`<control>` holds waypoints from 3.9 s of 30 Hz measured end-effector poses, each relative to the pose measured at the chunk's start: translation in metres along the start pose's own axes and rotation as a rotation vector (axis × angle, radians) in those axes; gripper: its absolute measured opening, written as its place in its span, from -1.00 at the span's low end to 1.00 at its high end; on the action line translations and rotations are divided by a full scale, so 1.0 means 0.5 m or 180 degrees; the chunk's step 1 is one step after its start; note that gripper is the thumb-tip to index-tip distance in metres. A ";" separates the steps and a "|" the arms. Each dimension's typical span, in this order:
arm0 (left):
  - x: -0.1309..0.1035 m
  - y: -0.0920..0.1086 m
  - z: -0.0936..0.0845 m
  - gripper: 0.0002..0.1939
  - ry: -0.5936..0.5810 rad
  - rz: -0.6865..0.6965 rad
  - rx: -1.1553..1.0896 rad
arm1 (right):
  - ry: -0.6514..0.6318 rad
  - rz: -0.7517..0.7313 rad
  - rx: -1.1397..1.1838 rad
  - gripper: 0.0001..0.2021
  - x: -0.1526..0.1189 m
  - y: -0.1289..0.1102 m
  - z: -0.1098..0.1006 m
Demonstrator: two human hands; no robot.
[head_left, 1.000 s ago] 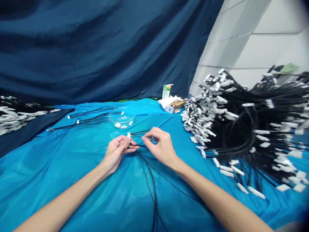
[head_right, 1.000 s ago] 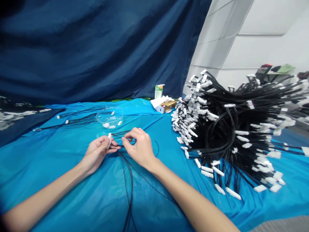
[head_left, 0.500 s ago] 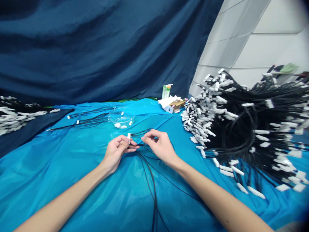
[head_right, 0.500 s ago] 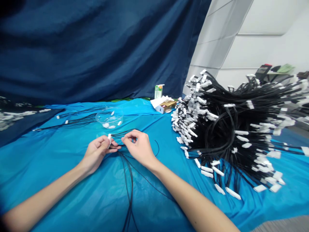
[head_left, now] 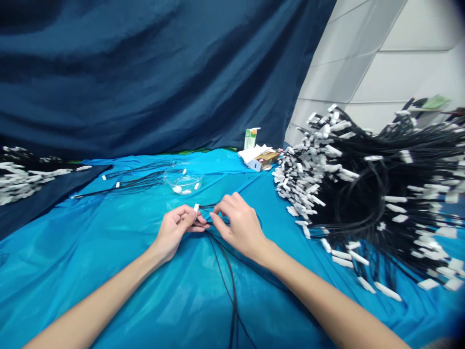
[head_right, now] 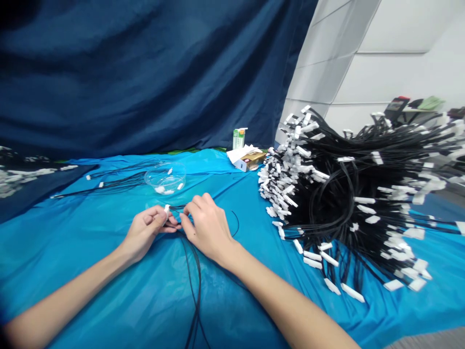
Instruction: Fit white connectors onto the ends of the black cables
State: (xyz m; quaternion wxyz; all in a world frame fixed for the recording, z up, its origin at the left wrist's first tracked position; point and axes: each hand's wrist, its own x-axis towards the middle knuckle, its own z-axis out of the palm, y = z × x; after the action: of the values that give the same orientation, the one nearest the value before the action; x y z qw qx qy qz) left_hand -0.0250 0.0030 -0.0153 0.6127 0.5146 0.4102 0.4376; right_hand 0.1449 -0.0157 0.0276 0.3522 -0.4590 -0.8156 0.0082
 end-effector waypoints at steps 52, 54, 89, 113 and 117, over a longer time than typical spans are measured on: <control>0.016 0.024 -0.018 -0.51 0.0224 -0.0346 -0.0118 | -0.0341 -0.0735 -0.0545 -0.79 -0.004 0.052 0.016; 0.013 0.026 -0.014 -0.49 0.0247 -0.0217 0.0083 | -0.0318 -0.0703 -0.0611 -0.79 -0.004 0.052 0.017; 0.010 0.008 0.008 -0.61 -0.0061 -0.0299 -0.1011 | 0.0537 -0.2236 -0.0851 -0.85 -0.009 0.017 0.040; 0.013 -0.009 0.004 -0.56 0.0008 -0.0528 -0.0569 | 0.0816 0.1630 0.4438 -0.66 0.028 0.011 -0.005; 0.013 -0.011 0.004 -0.57 0.0021 -0.0559 -0.0592 | 0.1065 0.1137 0.3197 -0.65 0.028 0.031 -0.015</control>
State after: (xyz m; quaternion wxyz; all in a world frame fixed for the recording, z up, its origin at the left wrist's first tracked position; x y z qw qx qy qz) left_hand -0.0207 0.0083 -0.0209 0.6924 0.4162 0.4134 0.4201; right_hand 0.1563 0.0015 0.0359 0.6454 -0.3608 -0.5541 0.3824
